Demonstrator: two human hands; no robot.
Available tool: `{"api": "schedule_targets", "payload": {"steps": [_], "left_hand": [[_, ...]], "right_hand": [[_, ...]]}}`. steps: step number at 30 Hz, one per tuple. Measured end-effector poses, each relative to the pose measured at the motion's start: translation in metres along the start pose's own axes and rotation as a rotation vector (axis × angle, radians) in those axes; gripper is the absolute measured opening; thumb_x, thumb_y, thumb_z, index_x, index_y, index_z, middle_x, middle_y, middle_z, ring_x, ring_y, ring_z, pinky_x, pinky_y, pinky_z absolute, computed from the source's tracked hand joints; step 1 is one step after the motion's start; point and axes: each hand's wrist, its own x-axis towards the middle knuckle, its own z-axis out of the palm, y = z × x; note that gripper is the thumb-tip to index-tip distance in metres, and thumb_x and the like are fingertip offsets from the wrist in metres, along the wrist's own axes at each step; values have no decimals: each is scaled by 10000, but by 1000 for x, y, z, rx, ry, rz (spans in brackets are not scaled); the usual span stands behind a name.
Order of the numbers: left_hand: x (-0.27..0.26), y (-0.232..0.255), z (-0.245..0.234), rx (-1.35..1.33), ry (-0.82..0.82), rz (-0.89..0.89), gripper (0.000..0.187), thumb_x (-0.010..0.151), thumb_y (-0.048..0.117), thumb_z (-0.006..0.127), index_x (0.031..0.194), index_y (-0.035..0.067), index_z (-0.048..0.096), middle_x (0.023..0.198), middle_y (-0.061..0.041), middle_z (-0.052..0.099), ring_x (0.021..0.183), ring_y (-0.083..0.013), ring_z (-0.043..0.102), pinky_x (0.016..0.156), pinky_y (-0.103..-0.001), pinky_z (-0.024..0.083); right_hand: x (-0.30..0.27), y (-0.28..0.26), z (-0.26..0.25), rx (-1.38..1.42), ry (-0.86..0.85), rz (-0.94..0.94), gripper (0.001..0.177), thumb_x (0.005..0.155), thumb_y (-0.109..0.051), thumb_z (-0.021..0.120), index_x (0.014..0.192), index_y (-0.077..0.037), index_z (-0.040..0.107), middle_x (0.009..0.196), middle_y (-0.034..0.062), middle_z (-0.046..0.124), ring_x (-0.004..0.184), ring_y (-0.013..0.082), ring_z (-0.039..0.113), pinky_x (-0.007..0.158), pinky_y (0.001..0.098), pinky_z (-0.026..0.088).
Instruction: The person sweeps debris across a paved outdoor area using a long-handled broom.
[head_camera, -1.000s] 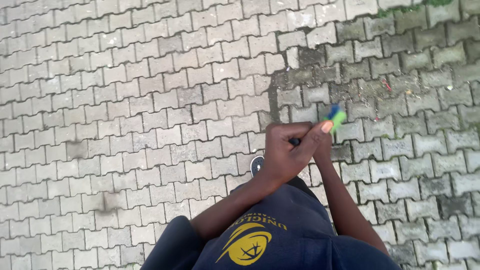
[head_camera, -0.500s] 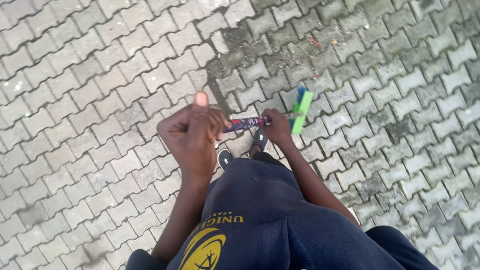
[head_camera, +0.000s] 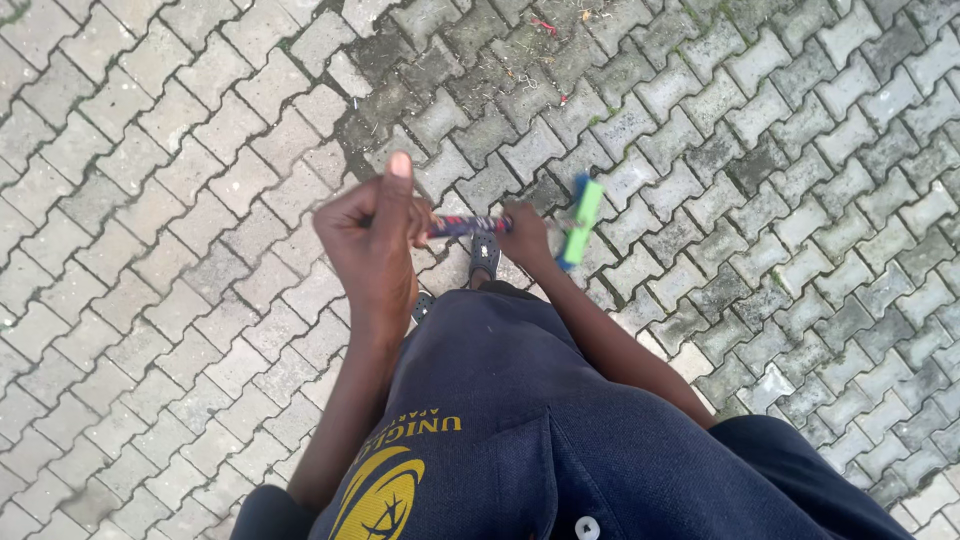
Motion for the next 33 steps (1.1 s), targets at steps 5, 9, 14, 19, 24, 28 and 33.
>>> {"api": "schedule_targets", "payload": {"steps": [5,9,14,19,24,28,33], "left_hand": [[8,37,43,126,-66,147,524,1127,190,651,647,12,538,575,-24,517,494,-72,436,515,-262,373],[-1,64,65,238,-57,173,503,1112,188,636,653,-4,564,582,-36,545,497,-60,445,483,-242,299],[23,67,65,13,-23,209,517,1111,159,600,624,8,517,538,-40,505,449,-67,432,468,-265,303],[77,-3,59,-205,35,-59,481,1035,169,651,586,35,541,508,-45,499,429,-120,455,438,-305,349],[112,-86,69,-292,-41,-333,495,1031,244,670,586,58,554,511,-3,471,456,-110,486,492,-291,415],[143,-126,82,-288,-38,-416,499,1021,241,680,577,60,542,526,9,467,469,-87,471,497,-286,425],[211,-111,49,-157,221,-467,164,706,-90,669,770,60,690,583,-25,605,505,-108,570,521,-282,479]], "right_hand": [[73,-45,-32,139,81,-3,163,817,-37,698,931,-84,593,966,169,616,897,411,630,765,503,485],[95,-60,-65,349,-12,-23,220,878,-73,776,935,-56,564,948,122,581,859,327,641,758,424,524],[99,-25,-75,439,21,-79,349,758,88,702,1076,-17,605,1116,117,561,1006,241,622,791,316,565],[87,54,-77,-94,20,74,264,767,-181,824,977,-60,719,1018,191,666,954,404,633,819,471,518],[85,110,-87,-227,-144,318,370,787,-375,838,942,-63,713,979,240,662,926,452,658,796,536,527],[120,126,-84,-209,-239,306,351,784,-371,810,983,-97,718,969,235,672,922,450,666,796,532,538],[194,100,-29,-118,-194,41,276,893,-343,752,1017,-101,705,1003,185,696,985,416,649,843,532,523]]}}
